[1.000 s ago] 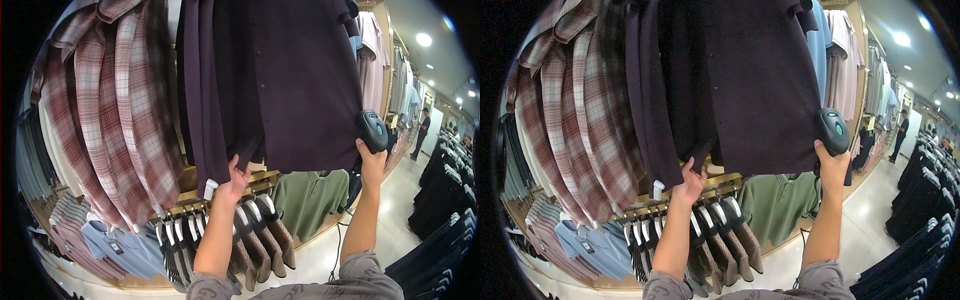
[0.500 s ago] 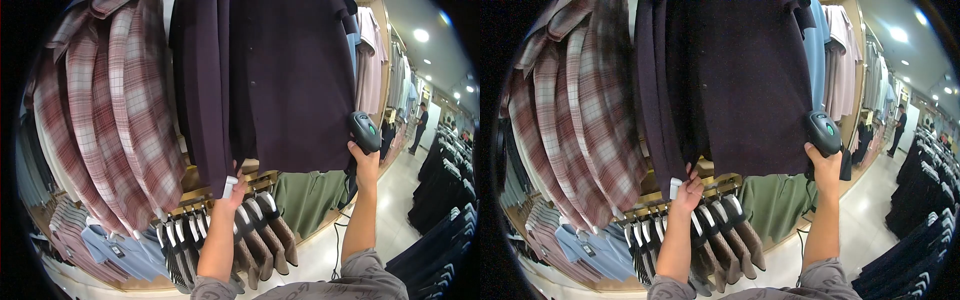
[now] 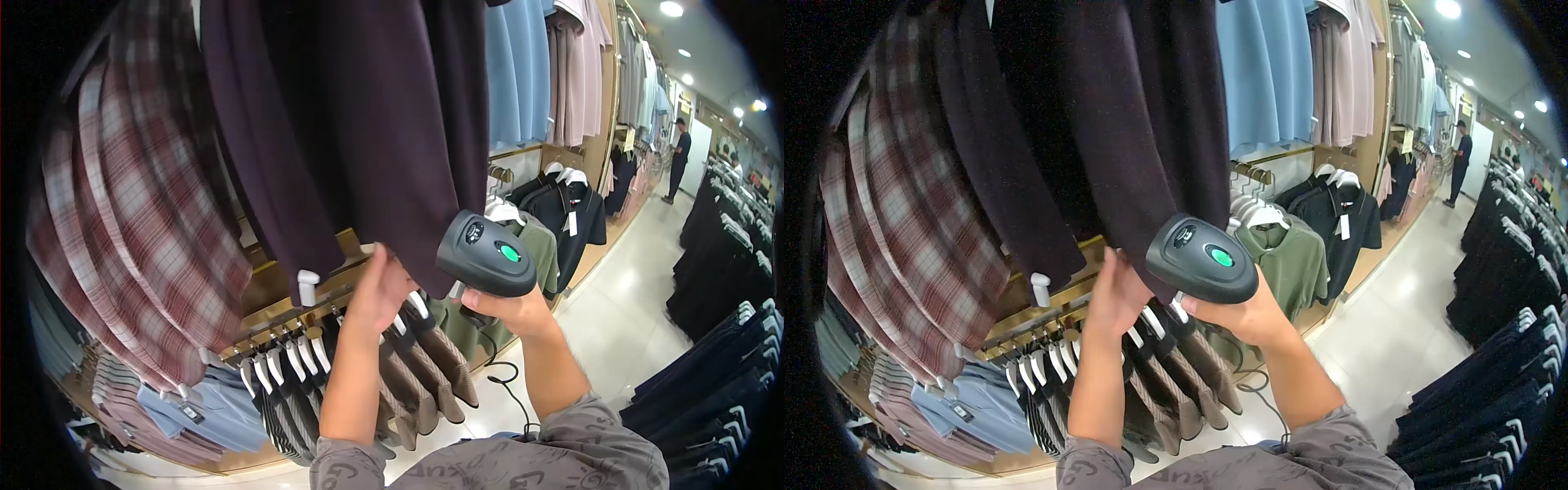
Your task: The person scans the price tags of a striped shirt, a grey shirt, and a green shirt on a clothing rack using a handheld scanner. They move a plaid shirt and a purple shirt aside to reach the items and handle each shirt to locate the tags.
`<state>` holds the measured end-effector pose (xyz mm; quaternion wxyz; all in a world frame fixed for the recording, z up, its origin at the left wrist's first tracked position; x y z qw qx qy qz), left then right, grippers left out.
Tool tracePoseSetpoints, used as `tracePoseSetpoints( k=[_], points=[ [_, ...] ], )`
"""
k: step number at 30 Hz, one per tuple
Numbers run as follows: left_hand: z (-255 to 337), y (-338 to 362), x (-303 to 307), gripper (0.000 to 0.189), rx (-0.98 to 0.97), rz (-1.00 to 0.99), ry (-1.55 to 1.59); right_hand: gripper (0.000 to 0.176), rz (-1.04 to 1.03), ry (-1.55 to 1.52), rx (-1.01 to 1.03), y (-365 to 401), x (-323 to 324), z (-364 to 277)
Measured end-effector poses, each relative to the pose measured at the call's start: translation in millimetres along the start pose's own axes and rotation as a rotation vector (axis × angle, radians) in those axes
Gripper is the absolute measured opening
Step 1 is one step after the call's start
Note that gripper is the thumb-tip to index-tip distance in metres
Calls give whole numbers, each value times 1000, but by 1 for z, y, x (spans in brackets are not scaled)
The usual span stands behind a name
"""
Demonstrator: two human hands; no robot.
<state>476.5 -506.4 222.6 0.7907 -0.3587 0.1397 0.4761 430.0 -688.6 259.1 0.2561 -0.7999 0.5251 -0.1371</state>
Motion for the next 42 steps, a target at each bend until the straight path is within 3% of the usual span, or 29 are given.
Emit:
tracePoseSetpoints(
  k=[2, 5, 6, 9, 13, 15, 17, 22, 26, 36, 39, 42],
  points=[
    [2, -6, -6, 54, -62, -25, 112, 49, 36, -122, -17, 5, 15, 9],
    [-7, -12, -24, 56, -176, 73, 150, 50, -93, -120, -75, 15, 48, 17],
    [-18, -13, -28, 52, -185, 131, 198, 48, -52, -122, -79, 20, 60, 22],
    [-68, -18, -25, 45, -111, -5, 288, 43, 53, -134, -118, 36, 98, 35],
    [-150, -15, -20, 36, 20, 82, 622, 39, 146, -164, -264, 62, 153, 51],
    [-191, -4, -20, 30, 73, 273, 812, 38, 159, -173, -277, 75, 185, 64],
    [-255, 17, -17, 27, 161, 324, 939, 32, 176, -167, -320, 95, 224, 72],
    [-348, 81, 22, 16, 231, 685, 967, 27, 177, -109, -409, 128, 278, 88],
    [-373, 111, 17, 13, 202, 880, 975, 25, 208, -87, -488, 143, 309, 102],
    [-377, 47, 1, 14, 203, 756, 906, 20, 171, -26, -592, 145, 325, 115],
    [-385, 25, 0, 16, 233, 723, 893, 31, 173, 27, -644, 146, 335, 126],
    [-402, 15, 7, 14, 289, 712, 905, 20, 205, 32, -665, 139, 342, 131]
  ],
)
Point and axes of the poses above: each hand's wrist, its own y-axis away from the middle knuckle, its own x-axis out of the back of the hand, z = x × y, the point moved 4 cm from there along -y, towards the middle knuckle, and after that the axes turned 6 degrees about y, right-handed, at the moved point
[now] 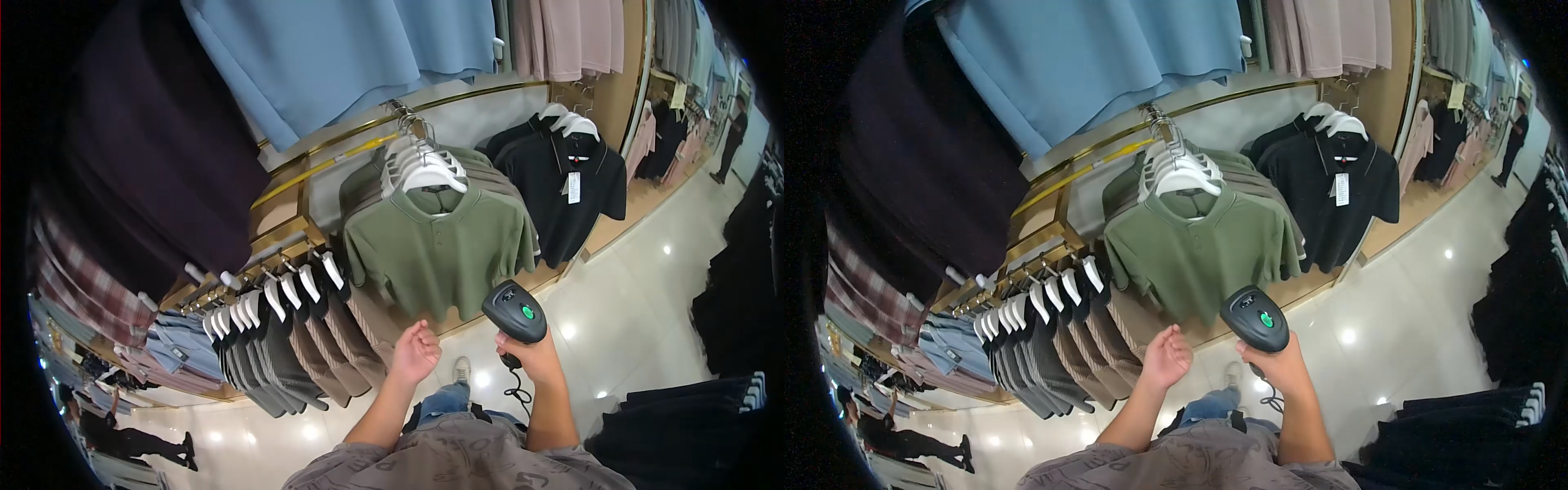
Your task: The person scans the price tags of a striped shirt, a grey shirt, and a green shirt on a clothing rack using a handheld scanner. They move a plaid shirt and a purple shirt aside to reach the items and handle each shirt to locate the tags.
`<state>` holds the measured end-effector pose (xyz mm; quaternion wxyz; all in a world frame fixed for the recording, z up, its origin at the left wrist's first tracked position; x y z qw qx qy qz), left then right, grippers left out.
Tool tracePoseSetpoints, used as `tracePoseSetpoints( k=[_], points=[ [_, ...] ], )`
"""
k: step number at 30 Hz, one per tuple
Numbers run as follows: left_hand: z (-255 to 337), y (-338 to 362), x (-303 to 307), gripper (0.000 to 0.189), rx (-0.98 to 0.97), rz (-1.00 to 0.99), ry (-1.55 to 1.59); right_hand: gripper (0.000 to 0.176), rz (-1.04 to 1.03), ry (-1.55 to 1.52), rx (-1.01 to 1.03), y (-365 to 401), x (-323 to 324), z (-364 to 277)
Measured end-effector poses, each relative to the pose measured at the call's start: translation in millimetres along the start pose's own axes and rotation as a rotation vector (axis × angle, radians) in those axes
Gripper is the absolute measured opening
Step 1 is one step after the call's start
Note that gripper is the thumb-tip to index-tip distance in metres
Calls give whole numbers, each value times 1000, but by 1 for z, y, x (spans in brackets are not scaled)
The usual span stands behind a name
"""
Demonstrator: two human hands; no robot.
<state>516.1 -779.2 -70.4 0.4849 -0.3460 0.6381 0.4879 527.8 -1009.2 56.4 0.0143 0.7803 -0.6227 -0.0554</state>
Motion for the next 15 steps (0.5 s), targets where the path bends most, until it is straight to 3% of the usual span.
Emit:
tracePoseSetpoints(
  k=[6, 13, 15],
  points=[
    [11, -52, 0, 13, 64, 39, 28, 15, 57, 45, 20, -31, 7, -11],
    [48, -105, -56, 15, -254, 38, -416, 16, 23, 83, 46, -120, 2, -13],
    [58, -111, -79, 20, -346, -3, -720, 16, 22, 120, 31, -147, -4, -16]
  ],
)
Point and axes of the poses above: each hand's wrist, its own y-axis away from the middle knuckle, its own x-axis out of the back of the hand, z = x × y, the point moved 4 cm from there along -y, towards the middle knuckle, and after that the axes turned 6 degrees about y, right-handed, at the moved point
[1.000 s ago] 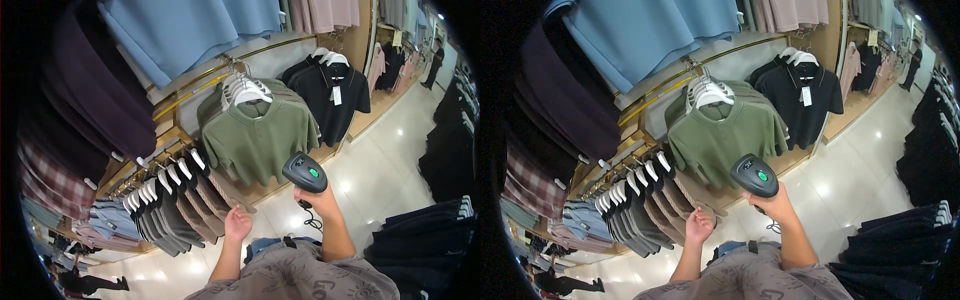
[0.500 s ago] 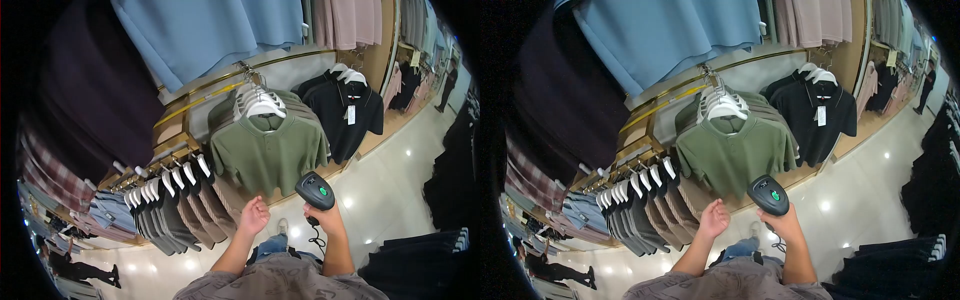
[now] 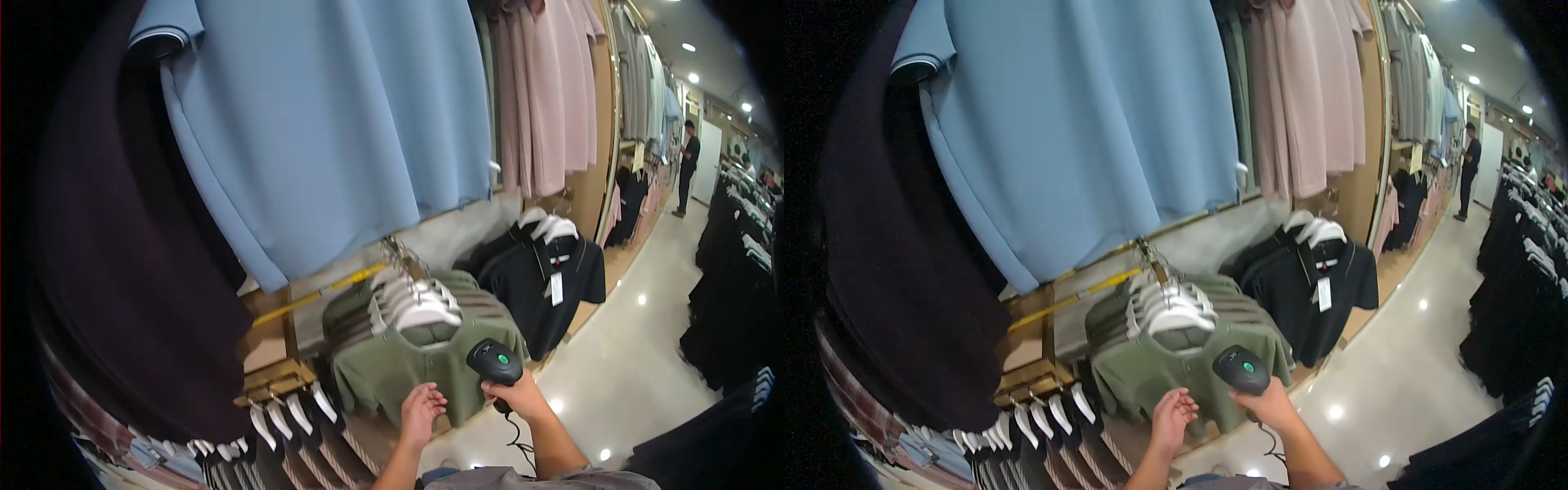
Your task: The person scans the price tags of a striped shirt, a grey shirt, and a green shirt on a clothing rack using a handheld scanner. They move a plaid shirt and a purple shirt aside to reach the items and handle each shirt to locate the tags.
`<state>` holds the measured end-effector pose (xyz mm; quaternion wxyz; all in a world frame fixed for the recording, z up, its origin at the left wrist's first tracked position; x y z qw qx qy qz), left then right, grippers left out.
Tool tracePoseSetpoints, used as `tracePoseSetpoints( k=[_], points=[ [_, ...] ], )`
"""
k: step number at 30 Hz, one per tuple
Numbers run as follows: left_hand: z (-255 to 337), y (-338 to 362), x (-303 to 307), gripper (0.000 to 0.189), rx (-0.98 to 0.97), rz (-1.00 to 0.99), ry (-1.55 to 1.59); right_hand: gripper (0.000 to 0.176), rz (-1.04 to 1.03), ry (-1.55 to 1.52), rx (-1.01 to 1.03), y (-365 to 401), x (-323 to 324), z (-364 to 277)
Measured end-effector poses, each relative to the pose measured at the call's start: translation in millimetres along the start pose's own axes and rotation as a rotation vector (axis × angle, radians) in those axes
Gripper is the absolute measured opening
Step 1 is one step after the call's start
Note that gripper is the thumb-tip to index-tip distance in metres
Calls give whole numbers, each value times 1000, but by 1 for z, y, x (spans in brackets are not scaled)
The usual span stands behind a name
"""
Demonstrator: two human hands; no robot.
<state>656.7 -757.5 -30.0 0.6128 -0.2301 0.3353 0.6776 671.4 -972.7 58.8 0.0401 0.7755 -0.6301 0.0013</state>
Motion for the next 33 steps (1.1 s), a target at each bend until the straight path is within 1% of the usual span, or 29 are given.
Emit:
tracePoseSetpoints(
  k=[1, 4, 5, 8, 11, 14, 15, 16, 19, 20, 22, 23, 26, 27, 30, 31, 32, 33],
  points=[
    [9, -5, -8, 22, -59, -18, -140, 19, 6, 52, 47, -9, -4, -10],
    [31, -18, -39, 27, -200, -57, -319, 23, 26, 35, 200, -35, -13, -18],
    [32, -26, -43, 31, -243, -119, -338, 26, 24, 90, 209, -39, -14, -25],
    [38, -47, -56, 43, -368, -214, -500, 27, 60, 76, 226, -48, -19, -35],
    [34, -68, -54, 59, -431, -203, -783, 24, 51, 53, 186, -53, -22, -21],
    [35, -67, -70, 69, -545, -199, -1065, 24, 40, 22, 188, -56, -26, -24],
    [33, -71, -70, 72, -537, -185, -1111, 25, 32, 11, 174, -58, -25, -18],
    [34, -74, -70, 70, -539, -167, -1128, 26, 23, 4, 164, -62, -25, -13],
    [34, -79, -64, 63, -509, -115, -1149, 30, 88, 3, 145, -68, -23, -4],
    [39, -78, -68, 60, -593, -115, -1066, 31, 105, 66, 133, -70, -22, -1],
    [31, -91, -55, 60, -473, -110, -1043, 31, 84, 66, 127, -71, -23, -2],
    [22, -105, -43, 55, -525, -113, -1020, 31, 72, 29, 77, -72, -23, 1],
    [33, -106, -46, 49, -347, -40, -952, 33, 15, 11, 57, -75, -24, -1],
    [35, -103, -47, 47, -329, -27, -902, 34, 10, 9, 101, -76, -24, 1],
    [39, -96, -57, 38, -314, 10, -800, 22, 24, -27, 174, -76, -25, -1],
    [38, -93, -58, 33, -328, 31, -795, 22, -24, -14, 88, -77, -21, 4],
    [36, -91, -58, 29, -341, 54, -790, 27, -41, -26, 90, -80, -16, 3],
    [32, -93, -57, 21, -382, 72, -708, 34, -58, -39, 87, -83, -12, 4]
  ],
)
Point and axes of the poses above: each hand's wrist, its own y-axis away from the middle knuckle, its own x-axis out of the back of the hand, z = x × y, the point moved 4 cm from there along -y, towards the middle knuckle, and after that the axes turned 6 degrees about y, right-handed, at the moved point
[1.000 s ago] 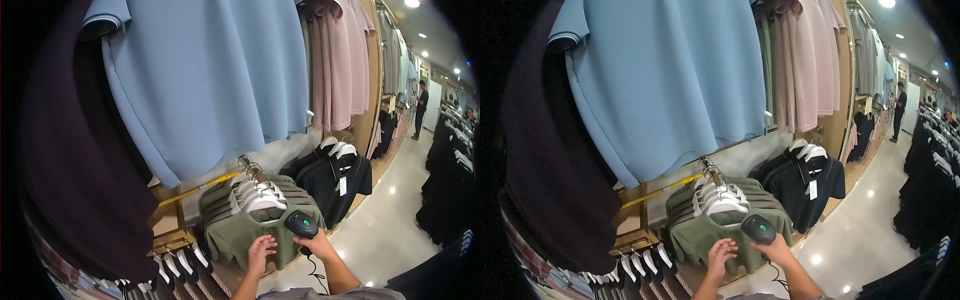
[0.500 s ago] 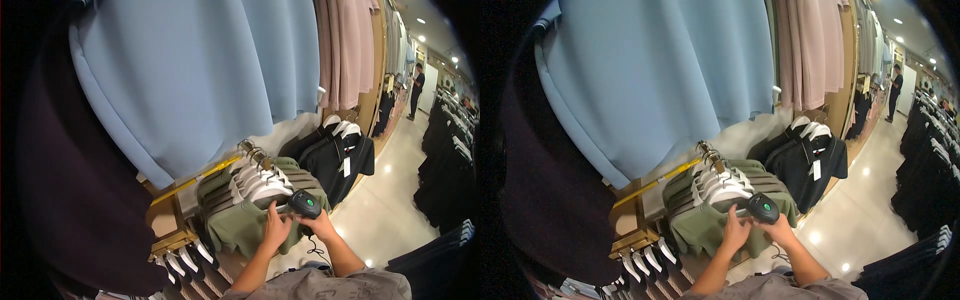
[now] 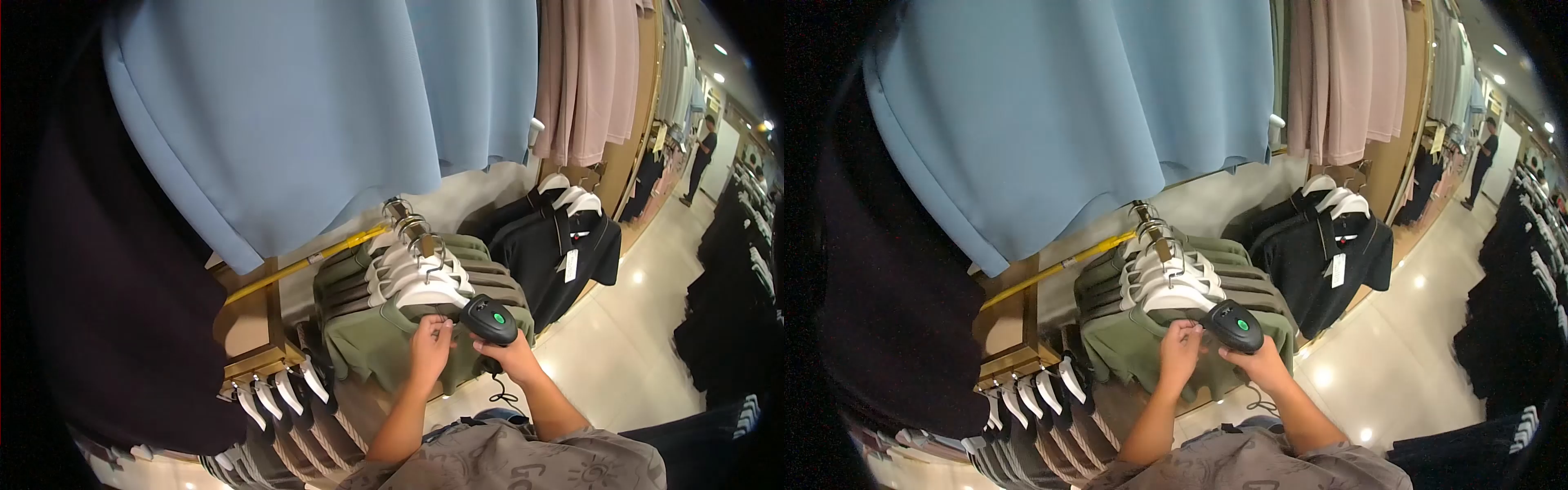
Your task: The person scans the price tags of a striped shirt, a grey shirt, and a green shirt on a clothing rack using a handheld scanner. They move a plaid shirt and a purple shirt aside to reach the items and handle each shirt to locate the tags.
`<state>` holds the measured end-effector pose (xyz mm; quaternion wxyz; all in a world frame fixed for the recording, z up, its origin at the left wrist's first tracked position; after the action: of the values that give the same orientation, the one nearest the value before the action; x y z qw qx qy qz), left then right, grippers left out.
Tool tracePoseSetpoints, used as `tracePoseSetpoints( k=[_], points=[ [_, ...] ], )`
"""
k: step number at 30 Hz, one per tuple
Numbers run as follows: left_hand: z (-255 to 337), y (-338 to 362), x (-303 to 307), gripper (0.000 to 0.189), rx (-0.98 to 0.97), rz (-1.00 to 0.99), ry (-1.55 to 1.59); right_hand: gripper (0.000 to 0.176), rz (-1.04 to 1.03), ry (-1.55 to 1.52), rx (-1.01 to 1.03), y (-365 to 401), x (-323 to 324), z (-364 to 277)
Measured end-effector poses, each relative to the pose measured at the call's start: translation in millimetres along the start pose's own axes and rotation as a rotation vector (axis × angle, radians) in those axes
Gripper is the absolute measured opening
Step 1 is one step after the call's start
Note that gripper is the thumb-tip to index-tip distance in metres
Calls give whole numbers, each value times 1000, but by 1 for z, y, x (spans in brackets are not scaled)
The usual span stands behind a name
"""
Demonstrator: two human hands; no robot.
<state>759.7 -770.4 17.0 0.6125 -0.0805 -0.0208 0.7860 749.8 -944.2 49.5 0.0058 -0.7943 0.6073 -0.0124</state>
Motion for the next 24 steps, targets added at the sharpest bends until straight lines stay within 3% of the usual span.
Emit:
tracePoseSetpoints(
  k=[3, 6, 10, 13, 15, 17, 18, 19, 22, 24],
  points=[
    [-4, 0, -6, 18, 1, 29, -32, 42, -24, -21, 6, -5, 14, -2],
    [15, 9, -16, 10, -309, 160, -329, 42, -32, -25, -1, -2, 29, -4],
    [44, 18, -29, 9, -336, 270, -533, 42, -51, -4, -37, 6, 56, 4],
    [67, 21, -29, 7, -506, 359, -581, 43, -70, -1, -112, 13, 71, 5],
    [72, 19, -21, 11, -488, 344, -511, 43, -89, -5, -116, 16, 77, 9],
    [67, 18, -12, 17, -245, 254, -147, 42, -120, -5, -64, 15, 78, 16],
    [67, 21, -14, 17, -160, 257, 32, 26, -114, -83, -91, 16, 77, 16],
    [67, 25, -16, 18, -86, 262, 214, 26, -119, -113, -99, 18, 75, 16],
    [62, 39, -14, 21, -31, 329, 282, 25, -147, -152, -123, 15, 73, 17],
    [60, 49, -14, 23, 1, 363, 247, 40, -240, -117, -152, 12, 74, 26]
  ],
)
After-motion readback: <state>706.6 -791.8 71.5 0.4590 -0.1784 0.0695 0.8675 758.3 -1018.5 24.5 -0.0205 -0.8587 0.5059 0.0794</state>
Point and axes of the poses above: each hand's wrist, its own y-axis away from the middle knuckle, its own x-axis out of the back of the hand, z = x × y, the point moved 4 cm from there along -y, towards the middle knuckle, and after that the axes turned 6 degrees about y, right-handed, at the moved point
